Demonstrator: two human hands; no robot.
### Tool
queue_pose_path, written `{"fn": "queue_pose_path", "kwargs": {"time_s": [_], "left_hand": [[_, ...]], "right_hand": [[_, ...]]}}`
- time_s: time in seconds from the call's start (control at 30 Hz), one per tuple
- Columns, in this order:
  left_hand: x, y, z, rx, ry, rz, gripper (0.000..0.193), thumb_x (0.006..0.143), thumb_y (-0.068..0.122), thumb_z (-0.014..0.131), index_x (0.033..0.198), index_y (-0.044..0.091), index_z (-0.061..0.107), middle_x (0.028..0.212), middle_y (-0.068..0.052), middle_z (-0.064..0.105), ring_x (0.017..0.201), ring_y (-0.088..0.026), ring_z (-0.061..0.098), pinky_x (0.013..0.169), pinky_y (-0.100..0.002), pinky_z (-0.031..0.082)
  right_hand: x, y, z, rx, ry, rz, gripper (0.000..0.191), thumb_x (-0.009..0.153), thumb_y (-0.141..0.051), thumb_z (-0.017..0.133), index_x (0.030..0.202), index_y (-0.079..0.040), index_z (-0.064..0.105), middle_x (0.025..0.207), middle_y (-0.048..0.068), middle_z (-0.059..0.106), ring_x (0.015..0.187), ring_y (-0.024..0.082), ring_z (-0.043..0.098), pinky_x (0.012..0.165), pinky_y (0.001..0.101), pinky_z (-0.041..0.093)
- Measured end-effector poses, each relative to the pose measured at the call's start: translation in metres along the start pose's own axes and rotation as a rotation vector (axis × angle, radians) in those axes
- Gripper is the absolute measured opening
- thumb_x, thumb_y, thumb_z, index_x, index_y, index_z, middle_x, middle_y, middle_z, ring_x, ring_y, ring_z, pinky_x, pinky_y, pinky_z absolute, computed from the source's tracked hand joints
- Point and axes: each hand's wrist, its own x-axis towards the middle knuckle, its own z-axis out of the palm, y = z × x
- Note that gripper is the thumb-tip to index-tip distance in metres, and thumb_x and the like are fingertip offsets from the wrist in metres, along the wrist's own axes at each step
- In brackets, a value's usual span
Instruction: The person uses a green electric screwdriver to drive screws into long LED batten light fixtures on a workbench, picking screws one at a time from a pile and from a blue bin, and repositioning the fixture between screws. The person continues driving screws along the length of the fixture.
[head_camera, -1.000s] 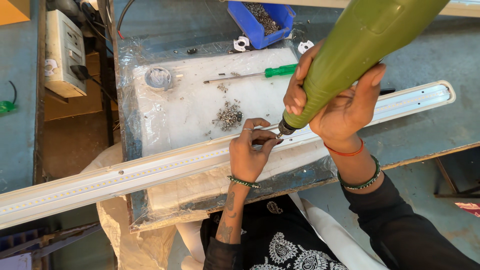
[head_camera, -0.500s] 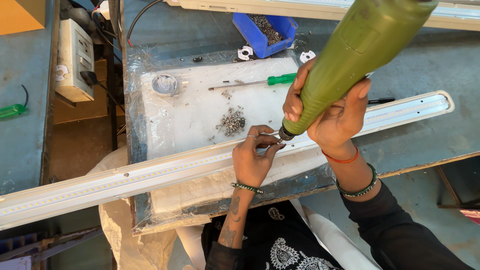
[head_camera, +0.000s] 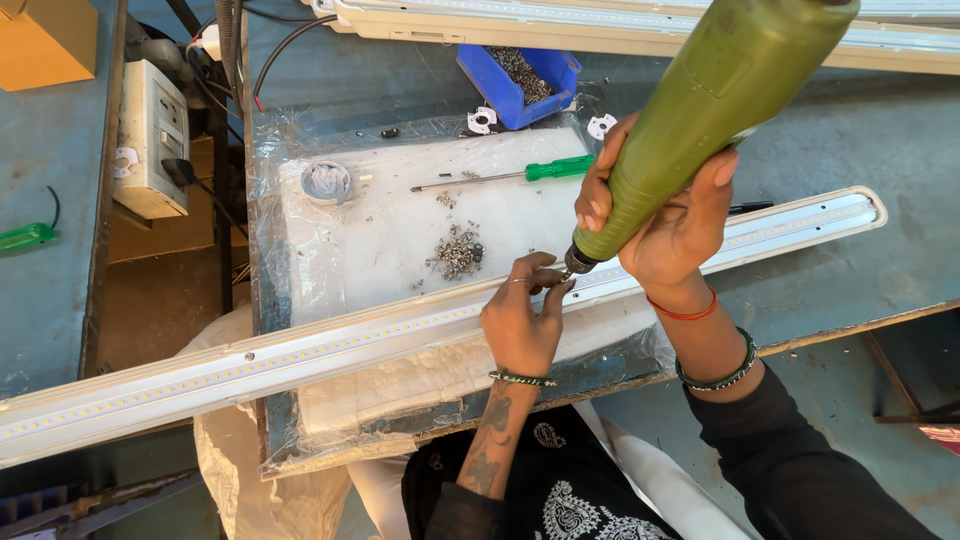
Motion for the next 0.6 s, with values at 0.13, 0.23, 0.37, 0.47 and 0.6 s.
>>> {"fn": "queue_pose_path", "kwargs": {"time_s": [0.13,0.23,0.37,0.47,0.6], "left_hand": [[-0.0016,0.0002,0.0076,0.012,0.04,0.015,0.036,0.081,0.013,0.084,0.11,0.015,0.063,0.086,0.002,0.077,0.077,-0.019,0.075,0.07,-0.03,0.059],[-0.0044,-0.0007,0.007,0.068,0.033,0.05,0.034,0.082,0.011,0.083,0.11,0.015,0.064,0.088,0.001,0.077,0.078,-0.02,0.075,0.068,-0.032,0.058],[-0.0061,-0.0022,0.0036,0.089,0.018,0.099,0.033,0.085,0.008,0.08,0.113,0.015,0.064,0.093,0.0,0.077,0.082,-0.022,0.075,0.066,-0.033,0.057],[-0.0052,-0.0042,0.005,0.048,0.004,0.071,0.033,0.086,0.007,0.079,0.114,0.014,0.064,0.093,0.0,0.077,0.081,-0.02,0.076,0.067,-0.032,0.058],[-0.0061,-0.0086,0.0071,0.012,0.025,0.023,0.035,0.084,0.01,0.082,0.113,0.013,0.063,0.089,0.0,0.078,0.078,-0.019,0.075,0.068,-0.031,0.059]], "right_hand": [[-0.0035,0.0007,-0.0054,0.021,-0.016,-0.002,0.08,0.107,-0.074,0.044,0.114,0.006,0.05,0.095,0.012,0.052,0.067,0.017,0.054,0.063,0.0312,0.048],[-0.0049,0.0022,-0.0074,0.02,-0.023,-0.006,0.081,0.107,-0.074,0.044,0.114,0.006,0.05,0.092,0.011,0.052,0.068,0.017,0.054,0.063,0.0313,0.048],[-0.0039,0.005,-0.0067,0.01,-0.001,-0.032,0.079,0.107,-0.073,0.045,0.114,0.006,0.05,0.095,0.011,0.052,0.068,0.017,0.055,0.061,0.0314,0.048],[-0.0032,0.0063,-0.0065,0.005,0.003,-0.044,0.078,0.107,-0.072,0.045,0.115,0.005,0.05,0.097,0.011,0.052,0.068,0.017,0.055,0.061,0.0313,0.049],[-0.0048,0.0081,-0.0083,0.036,0.01,-0.03,0.076,0.106,-0.071,0.046,0.117,0.004,0.049,0.101,0.01,0.053,0.072,0.017,0.056,0.064,0.0318,0.049]]}}
